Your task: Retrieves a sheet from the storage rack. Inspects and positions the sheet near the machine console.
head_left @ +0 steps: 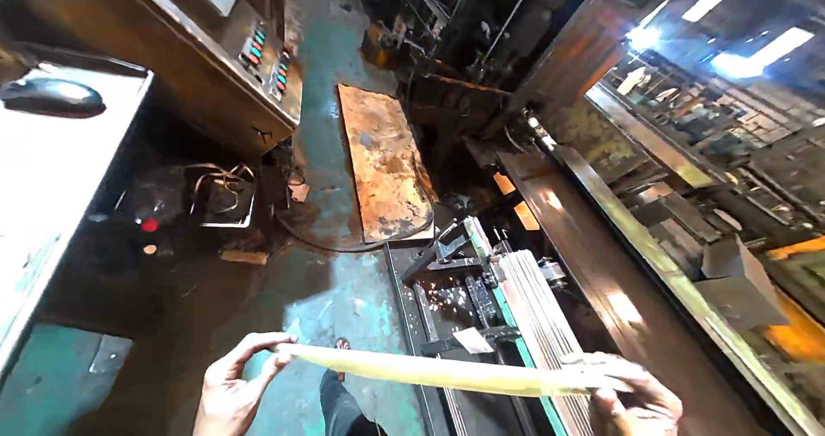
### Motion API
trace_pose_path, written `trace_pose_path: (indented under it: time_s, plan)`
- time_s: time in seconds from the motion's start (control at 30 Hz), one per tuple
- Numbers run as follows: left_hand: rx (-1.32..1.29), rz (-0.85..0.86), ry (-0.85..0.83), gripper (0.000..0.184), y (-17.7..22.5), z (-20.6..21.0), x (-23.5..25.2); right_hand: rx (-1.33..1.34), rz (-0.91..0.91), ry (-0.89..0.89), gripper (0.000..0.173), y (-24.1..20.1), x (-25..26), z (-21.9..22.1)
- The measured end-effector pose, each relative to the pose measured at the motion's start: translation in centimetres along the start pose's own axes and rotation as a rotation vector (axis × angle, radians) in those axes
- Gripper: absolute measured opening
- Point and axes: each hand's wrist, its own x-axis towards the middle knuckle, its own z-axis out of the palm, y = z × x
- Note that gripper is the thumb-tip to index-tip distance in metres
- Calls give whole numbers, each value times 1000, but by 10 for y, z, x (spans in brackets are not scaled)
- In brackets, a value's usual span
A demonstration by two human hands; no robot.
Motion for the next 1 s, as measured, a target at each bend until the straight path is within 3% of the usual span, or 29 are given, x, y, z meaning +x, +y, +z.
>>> trace_pose_path:
  time_s: [0.13, 0.2, 0.27, 0.37, 0.53, 0.63, 0.77, 1.0]
  plan:
    - [236, 114, -305, 58, 34, 62, 77, -48, 31, -111, 20, 56, 52, 37]
    - [209, 162, -517, 58, 54, 116, 107, -26, 18, -166, 21, 82, 73, 60]
    - [201, 216, -616, 49, 52, 163, 137, -20, -35, -200, 24, 107, 96, 73]
    - [276, 239, -576, 36, 30, 197, 172, 3, -68, -158, 23, 136, 124, 67]
    - [543, 290, -387, 33, 1, 177, 224, -9, -41, 49, 19, 154, 151, 3]
    - [570, 468, -303, 36, 8, 171, 262, -42, -76, 149, 18, 153, 172, -32]
    - [527, 617, -258, 32, 30, 195, 291, -79, -102, 238, 15, 158, 191, -54]
    - [479, 691, -318, 31, 33, 204, 340, -3, -113, 377, 14, 155, 209, -41]
